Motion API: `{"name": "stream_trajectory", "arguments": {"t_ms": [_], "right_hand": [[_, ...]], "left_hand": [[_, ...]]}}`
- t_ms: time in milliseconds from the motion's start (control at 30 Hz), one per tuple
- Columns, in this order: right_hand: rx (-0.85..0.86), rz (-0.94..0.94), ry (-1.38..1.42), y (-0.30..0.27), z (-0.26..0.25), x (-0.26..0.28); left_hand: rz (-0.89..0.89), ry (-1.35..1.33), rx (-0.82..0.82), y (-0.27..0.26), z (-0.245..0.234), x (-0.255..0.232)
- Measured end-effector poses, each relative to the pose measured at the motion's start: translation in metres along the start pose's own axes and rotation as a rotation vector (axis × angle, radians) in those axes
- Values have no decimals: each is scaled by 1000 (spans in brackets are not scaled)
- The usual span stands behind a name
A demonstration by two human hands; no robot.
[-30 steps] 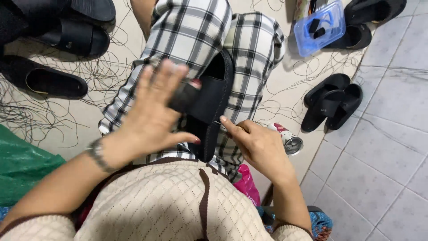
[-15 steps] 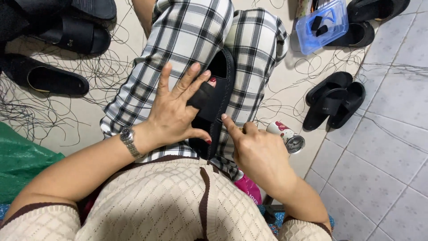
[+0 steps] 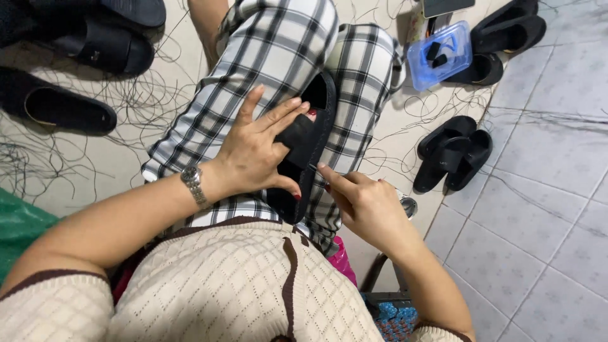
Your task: Hand-sewing the upper component of a black sandal using a needle and thread while sitting on the floor.
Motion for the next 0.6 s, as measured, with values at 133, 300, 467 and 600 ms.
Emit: {"name": "stream_trajectory", "arguments": {"t_ms": [133,300,467,600], "right_hand": [[-25,50,209,-1,13,-21],[-163,-81,377,-4,15,-27],[-231,-146,414,-4,5,-20],[-286,-159,486,-4,8,-22]], "left_hand": [[25,-103,-104,6,-15,0],[-13,-84,-154,13,-20,-1],[-1,-48,-199,12,-15,-5],[-9,-42,-190,13,-19,-6]]}}
Point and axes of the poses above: each hand's wrist, its own y-axis towards the middle knuckle, its own z-axis out of the palm, x = y × z, the point moved 8 cm from there along y, towards the middle knuckle, and after that the axes turned 11 degrees about y, right-handed, at the moved point
